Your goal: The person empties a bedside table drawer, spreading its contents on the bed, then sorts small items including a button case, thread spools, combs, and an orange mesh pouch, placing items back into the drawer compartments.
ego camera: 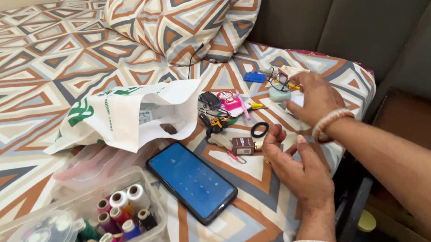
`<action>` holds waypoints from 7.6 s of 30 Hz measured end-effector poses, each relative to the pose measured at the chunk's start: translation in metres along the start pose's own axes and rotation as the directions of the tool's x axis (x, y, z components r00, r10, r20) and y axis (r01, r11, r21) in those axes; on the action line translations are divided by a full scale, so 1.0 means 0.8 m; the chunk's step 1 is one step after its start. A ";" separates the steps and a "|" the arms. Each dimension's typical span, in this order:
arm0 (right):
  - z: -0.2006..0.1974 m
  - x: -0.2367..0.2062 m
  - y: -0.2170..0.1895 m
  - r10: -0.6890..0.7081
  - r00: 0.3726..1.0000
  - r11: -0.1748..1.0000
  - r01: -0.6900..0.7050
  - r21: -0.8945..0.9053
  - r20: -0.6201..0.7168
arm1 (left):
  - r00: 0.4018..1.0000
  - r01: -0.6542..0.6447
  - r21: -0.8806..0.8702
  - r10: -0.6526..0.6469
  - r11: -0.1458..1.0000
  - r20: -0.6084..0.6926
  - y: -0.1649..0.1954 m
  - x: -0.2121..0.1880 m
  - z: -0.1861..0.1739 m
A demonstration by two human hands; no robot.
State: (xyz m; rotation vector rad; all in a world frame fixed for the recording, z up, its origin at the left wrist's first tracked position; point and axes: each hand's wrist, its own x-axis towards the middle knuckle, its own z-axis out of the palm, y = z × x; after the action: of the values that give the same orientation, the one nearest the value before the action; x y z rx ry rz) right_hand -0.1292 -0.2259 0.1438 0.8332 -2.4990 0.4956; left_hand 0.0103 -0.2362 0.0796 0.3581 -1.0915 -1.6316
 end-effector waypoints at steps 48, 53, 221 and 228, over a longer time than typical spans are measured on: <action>-0.080 -0.258 0.123 0.314 0.843 -0.042 -0.447 0.894 0.436 | 0.467 0.837 -0.244 -0.408 0.489 0.785 -0.042 -0.075 0.029; -0.087 -0.336 0.120 0.427 0.791 0.025 -0.496 0.868 0.439 | 0.422 0.850 -0.154 -0.474 0.504 0.773 -0.060 -0.125 0.038; 0.144 -0.273 0.352 0.684 0.616 0.681 -0.731 -0.037 0.391 | 0.068 -0.697 0.537 -0.703 0.474 0.708 -0.080 -0.189 0.023; 0.104 -0.308 0.352 0.630 0.671 0.767 -0.618 -0.173 0.391 | 0.025 -0.716 0.528 -0.738 0.458 0.674 -0.078 -0.190 0.021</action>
State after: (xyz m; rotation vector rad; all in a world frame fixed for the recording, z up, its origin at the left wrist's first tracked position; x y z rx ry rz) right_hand -0.1569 0.0625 -0.1073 0.0106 -3.1919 0.5331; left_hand 0.0161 -0.0946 -0.0053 -0.4084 -3.3217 -0.7256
